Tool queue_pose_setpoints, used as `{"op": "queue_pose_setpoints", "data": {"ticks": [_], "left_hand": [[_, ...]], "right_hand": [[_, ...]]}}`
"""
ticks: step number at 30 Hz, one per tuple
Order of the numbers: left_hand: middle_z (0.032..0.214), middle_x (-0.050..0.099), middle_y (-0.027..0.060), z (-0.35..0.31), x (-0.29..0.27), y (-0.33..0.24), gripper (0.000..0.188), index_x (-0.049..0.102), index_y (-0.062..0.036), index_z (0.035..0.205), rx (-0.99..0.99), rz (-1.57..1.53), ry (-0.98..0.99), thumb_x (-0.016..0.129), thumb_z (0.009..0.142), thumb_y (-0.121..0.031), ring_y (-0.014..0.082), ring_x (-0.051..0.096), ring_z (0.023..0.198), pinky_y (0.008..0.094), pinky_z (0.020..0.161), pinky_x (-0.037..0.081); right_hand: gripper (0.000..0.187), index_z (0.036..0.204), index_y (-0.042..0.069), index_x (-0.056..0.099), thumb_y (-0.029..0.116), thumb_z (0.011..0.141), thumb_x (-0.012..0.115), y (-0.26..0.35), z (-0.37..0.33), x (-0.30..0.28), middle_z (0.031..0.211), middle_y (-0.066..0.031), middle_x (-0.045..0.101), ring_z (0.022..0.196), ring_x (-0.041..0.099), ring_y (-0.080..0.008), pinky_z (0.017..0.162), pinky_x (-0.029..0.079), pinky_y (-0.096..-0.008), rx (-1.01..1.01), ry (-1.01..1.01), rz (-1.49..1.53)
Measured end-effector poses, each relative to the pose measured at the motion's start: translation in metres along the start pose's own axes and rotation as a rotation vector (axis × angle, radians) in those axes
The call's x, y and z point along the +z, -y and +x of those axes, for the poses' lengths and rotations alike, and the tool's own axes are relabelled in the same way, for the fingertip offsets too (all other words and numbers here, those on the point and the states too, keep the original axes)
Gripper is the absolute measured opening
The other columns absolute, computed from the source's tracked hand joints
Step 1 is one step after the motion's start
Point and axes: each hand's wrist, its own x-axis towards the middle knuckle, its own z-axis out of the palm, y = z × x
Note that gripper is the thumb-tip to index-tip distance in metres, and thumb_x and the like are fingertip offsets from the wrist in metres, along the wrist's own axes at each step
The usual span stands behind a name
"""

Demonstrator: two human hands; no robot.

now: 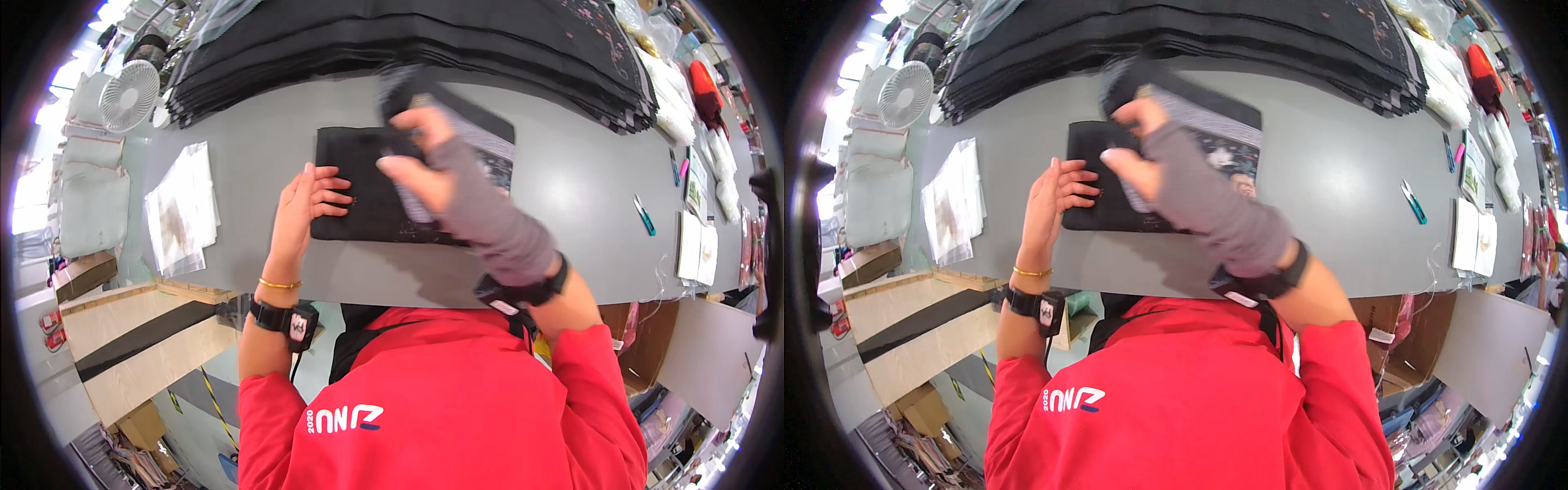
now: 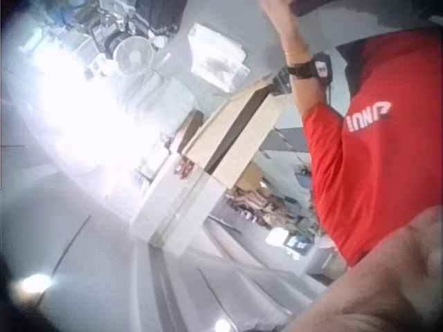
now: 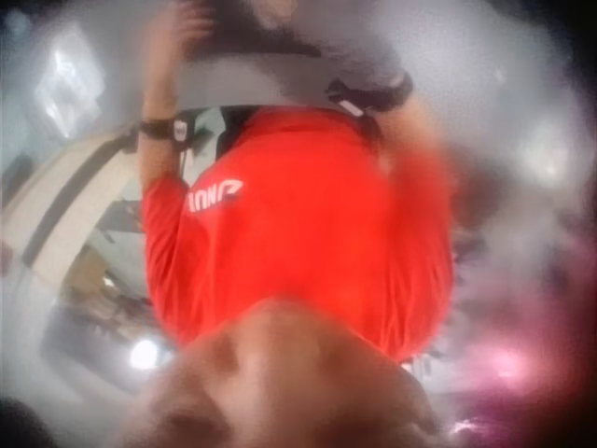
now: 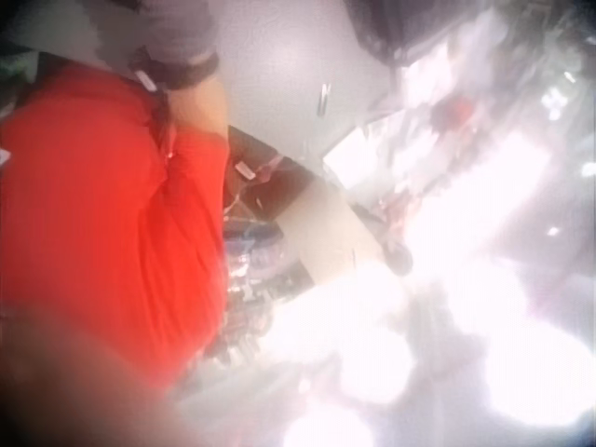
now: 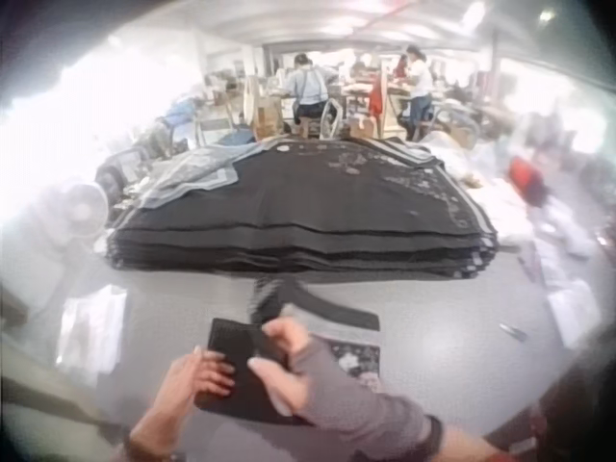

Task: The person repeatedly folds floral-patterned scarves on a table, places each folded scarf into a clear plastic bag, seals the bag, and sets it aside. The process is repeated multiple times with consistent folding and packaging steps.

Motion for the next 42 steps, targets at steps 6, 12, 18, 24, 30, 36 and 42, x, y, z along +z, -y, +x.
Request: {"op": "queue_pose_setpoints", "data": {"ticks": [6, 12, 18, 24, 30, 36, 42], "left_hand": [[0.109, 0.069, 0.0113, -0.006, -0.003, 0.011, 0.056, 0.065, 0.0035, 0.125, 0.373, 0.945, -0.385, 0.072, 0.100, -0.046, 0.0257, 0.067, 0.091, 0.0392, 0.080, 0.057], [0.117, 0.060, 0.0116, -0.017, -0.015, 0.036, 0.049, 0.067, 0.0039, 0.100, 0.369, 1.198, -0.267, 0.089, 0.081, -0.036, 0.0348, 0.051, 0.107, 0.0449, 0.094, 0.047], [0.123, 0.060, 0.0139, -0.043, 0.003, 0.064, 0.044, 0.068, 0.0080, 0.105, 0.523, 1.046, -0.456, 0.087, 0.085, -0.026, 0.0346, 0.050, 0.117, 0.0437, 0.101, 0.044], [0.127, 0.067, 0.0102, -0.048, 0.040, 0.035, 0.043, 0.062, 0.0118, 0.129, 0.319, -0.182, -0.449, 0.076, 0.096, -0.012, 0.0254, 0.062, 0.114, 0.0379, 0.102, 0.050], [0.148, 0.061, 0.0202, -0.036, 0.136, -0.004, 0.029, 0.067, 0.0032, 0.118, 0.885, 0.773, -0.155, 0.075, 0.091, -0.004, 0.0350, 0.057, 0.139, 0.0462, 0.117, 0.045], [0.155, 0.046, 0.0324, -0.022, 0.211, 0.031, 0.039, 0.056, 0.0007, 0.096, 0.935, 1.123, 0.413, 0.085, 0.073, -0.011, 0.0572, 0.033, 0.150, 0.0666, 0.123, 0.030], [0.156, 0.045, 0.0334, -0.015, 0.210, 0.039, 0.031, 0.059, -0.0074, 0.102, 1.002, 1.209, 0.511, 0.080, 0.080, -0.011, 0.0576, 0.033, 0.150, 0.0706, 0.122, 0.027]], "right_hand": [[0.043, 0.133, -0.003, 0.056, 0.018, 0.099, 0.071, -0.010, 0.001, -0.005, 0.117, -0.0167, 0.069, 0.100, 0.069, -0.0214, 0.090, 0.056, -0.0359, 0.449, 0.048, 0.451], [0.042, 0.140, -0.004, 0.056, 0.008, 0.101, 0.063, 0.028, -0.095, -0.189, 0.118, -0.0147, 0.072, 0.096, 0.073, -0.0193, 0.084, 0.060, -0.0330, 0.311, -0.391, 0.411], [0.047, 0.131, 0.000, 0.067, 0.036, 0.101, 0.073, -0.037, -0.195, -0.235, 0.106, -0.0075, 0.071, 0.078, 0.067, -0.0129, 0.070, 0.057, -0.0276, 0.886, -0.751, 0.054], [0.066, 0.145, -0.007, 0.053, 0.031, 0.097, 0.079, -0.080, -0.221, -0.205, 0.109, -0.0132, 0.072, 0.085, 0.071, -0.0187, 0.072, 0.061, -0.0300, 0.625, -0.848, 0.145], [0.058, 0.144, -0.007, 0.052, 0.017, 0.097, 0.076, -0.077, -0.205, -0.193, 0.104, -0.0118, 0.071, 0.082, 0.071, -0.0143, 0.070, 0.059, -0.0269, 0.609, -0.905, 0.311], [0.061, 0.148, -0.007, 0.048, 0.017, 0.098, 0.075, -0.080, -0.210, -0.189, 0.104, -0.0120, 0.071, 0.082, 0.071, -0.0154, 0.072, 0.060, -0.0280, 0.603, -0.914, 0.309], [0.064, 0.148, -0.006, 0.045, 0.021, 0.098, 0.075, -0.069, -0.211, -0.180, 0.106, -0.0140, 0.071, 0.084, 0.072, -0.0189, 0.078, 0.060, -0.0309, 0.622, -1.011, 0.448]]}}
